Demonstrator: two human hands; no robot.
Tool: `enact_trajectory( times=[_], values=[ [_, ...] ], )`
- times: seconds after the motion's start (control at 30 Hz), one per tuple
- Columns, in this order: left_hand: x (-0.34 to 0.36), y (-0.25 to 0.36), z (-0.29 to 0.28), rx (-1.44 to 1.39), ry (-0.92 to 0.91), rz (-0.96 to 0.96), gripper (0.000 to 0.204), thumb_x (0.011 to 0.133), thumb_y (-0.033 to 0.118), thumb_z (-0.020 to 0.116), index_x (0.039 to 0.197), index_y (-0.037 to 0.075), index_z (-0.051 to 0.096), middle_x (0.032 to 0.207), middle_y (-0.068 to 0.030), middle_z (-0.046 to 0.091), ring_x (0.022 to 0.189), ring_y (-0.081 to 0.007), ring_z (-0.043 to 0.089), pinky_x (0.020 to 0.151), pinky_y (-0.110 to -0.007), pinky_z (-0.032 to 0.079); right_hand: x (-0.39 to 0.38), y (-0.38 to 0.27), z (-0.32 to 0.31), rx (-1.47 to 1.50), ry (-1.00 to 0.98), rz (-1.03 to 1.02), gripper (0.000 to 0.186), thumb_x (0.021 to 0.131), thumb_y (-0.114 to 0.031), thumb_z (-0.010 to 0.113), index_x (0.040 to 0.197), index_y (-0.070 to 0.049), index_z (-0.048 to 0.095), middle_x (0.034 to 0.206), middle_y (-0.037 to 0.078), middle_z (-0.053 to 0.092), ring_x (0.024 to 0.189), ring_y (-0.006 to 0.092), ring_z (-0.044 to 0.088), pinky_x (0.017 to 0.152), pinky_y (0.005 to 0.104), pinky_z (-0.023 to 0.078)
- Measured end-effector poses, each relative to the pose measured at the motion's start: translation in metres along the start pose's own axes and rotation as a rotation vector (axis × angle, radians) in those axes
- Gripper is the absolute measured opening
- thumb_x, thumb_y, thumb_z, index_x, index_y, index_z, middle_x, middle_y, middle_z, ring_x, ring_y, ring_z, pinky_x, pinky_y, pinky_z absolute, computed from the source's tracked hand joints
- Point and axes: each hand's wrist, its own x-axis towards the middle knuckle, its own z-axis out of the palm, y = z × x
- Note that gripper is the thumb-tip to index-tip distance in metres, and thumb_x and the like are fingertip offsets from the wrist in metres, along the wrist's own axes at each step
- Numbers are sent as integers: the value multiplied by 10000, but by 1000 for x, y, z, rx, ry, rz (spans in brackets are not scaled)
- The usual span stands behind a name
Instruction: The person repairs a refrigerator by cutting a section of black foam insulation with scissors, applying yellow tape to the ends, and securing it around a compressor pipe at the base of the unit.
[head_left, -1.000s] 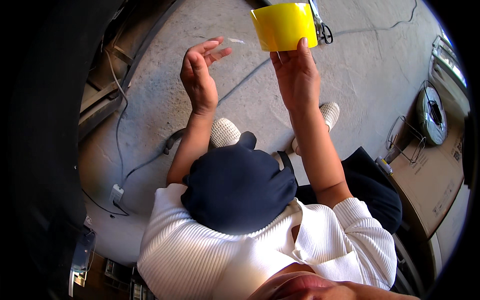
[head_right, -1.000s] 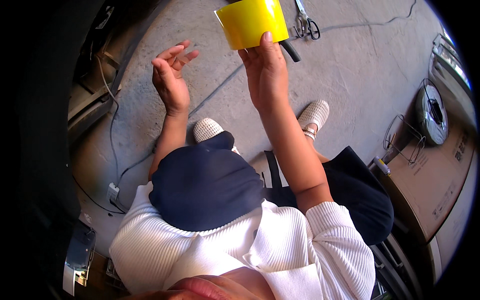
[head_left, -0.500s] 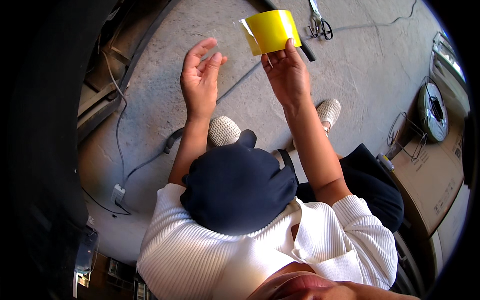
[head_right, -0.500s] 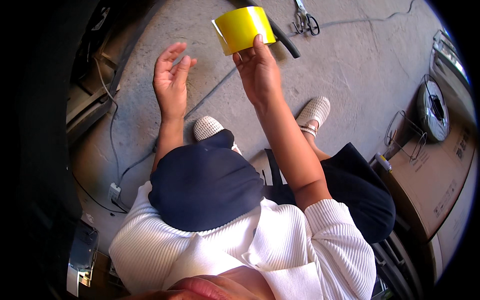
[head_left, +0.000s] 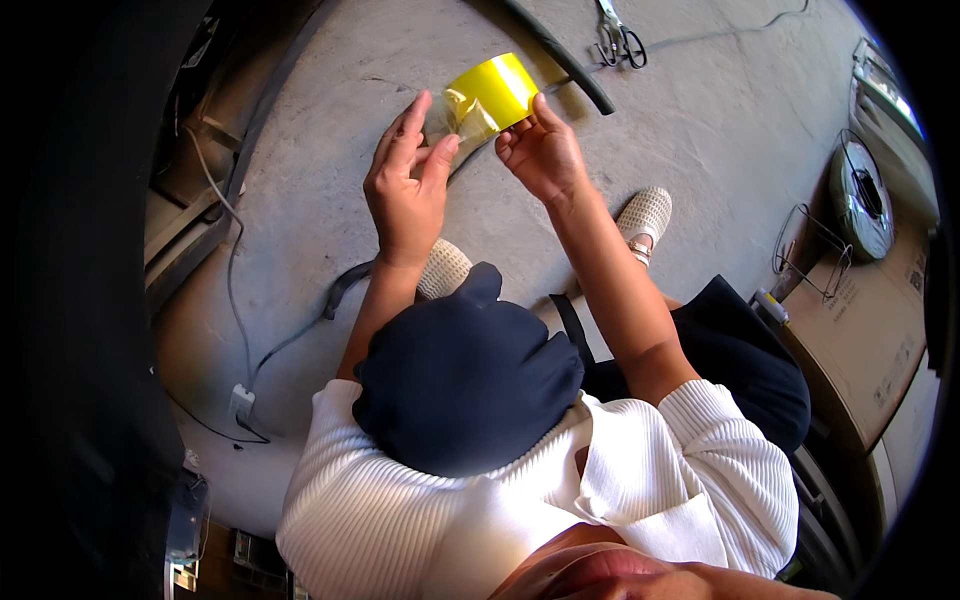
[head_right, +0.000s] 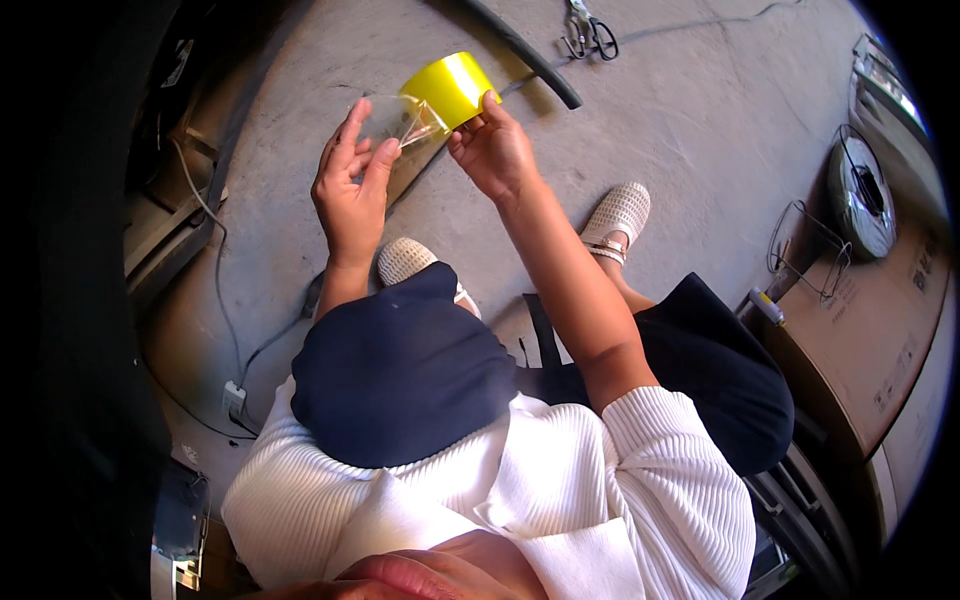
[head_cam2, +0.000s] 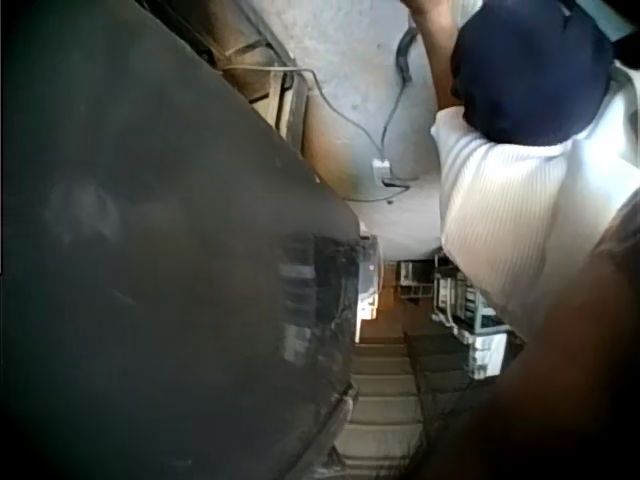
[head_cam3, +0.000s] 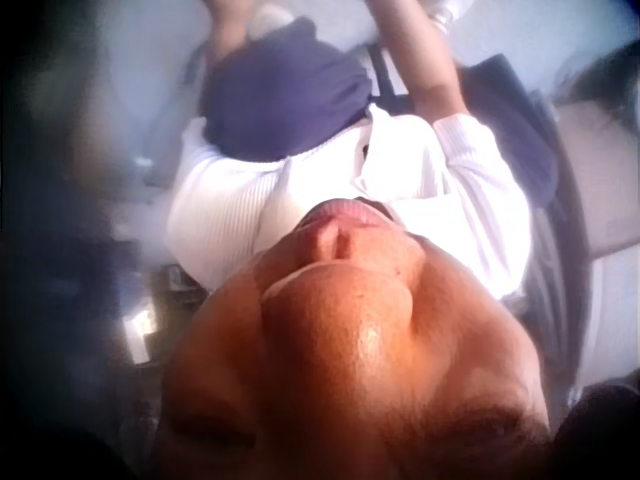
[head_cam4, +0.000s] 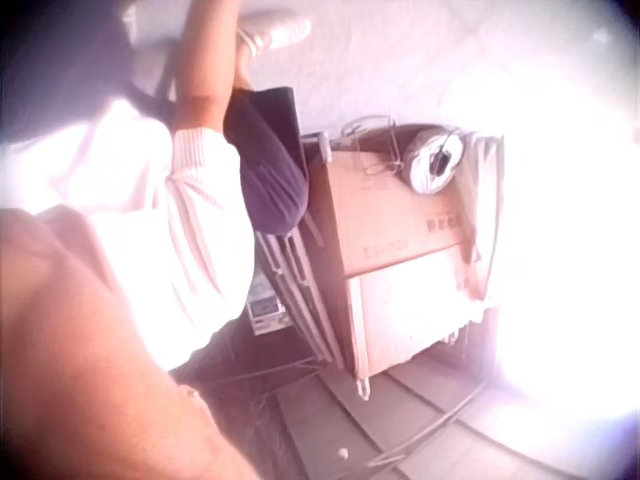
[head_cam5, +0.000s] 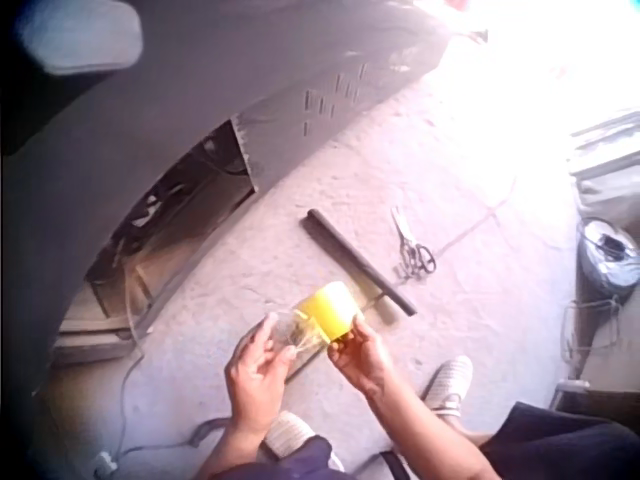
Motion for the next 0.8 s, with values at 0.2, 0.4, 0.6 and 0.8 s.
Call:
enact_trajectory(
  times=[0.2, 0.4, 0.6, 0.8],
  values=[
    [-11, -11, 10, 37, -10, -49, 483, 871, 67, 672, 1322, 21, 507, 1286, -132, 569, 963, -212, 653, 837, -301, 532, -1, -16, -21, -448, 140, 165, 438, 959, -514, 467, 1085, -105, 559, 1030, 39, 652, 898, 149, 616, 764, 302, 482],
    [-19, -14, 14, -9, 28, -53, 495, 866, 75, 682, 1323, 16, 500, 1271, -145, 569, 947, -215, 659, 804, -297, 549, 33, -109, -54, -1601, 651, -771, 394, 858, -364, 642, 1004, -1, 593, 988, 214, 647, 972, 327, 617, 828, 381, 485],
    [-24, -15, 11, -29, 32, -65, 497, 870, 34, 668, 1331, 13, 484, 1306, -134, 537, 975, -201, 656, 841, -287, 535, 110, -177, -61, -2115, 855, -694, 510, 849, -373, 670, 1136, 32, 556, 1126, 207, 619, 1035, 302, 606, 894, 367, 489],
    [-25, -25, 8, -19, 3, 1, 495, 870, 18, 662, 1331, 13, 480, 1321, -150, 508, 1002, -218, 639, 846, -291, 533, 130, -211, -72, -2117, 795, -453, 567, 760, -530, 699, 1063, -52, 681, 995, 140, 692, 972, 308, 649, 851, 382, 495]
  ],
)
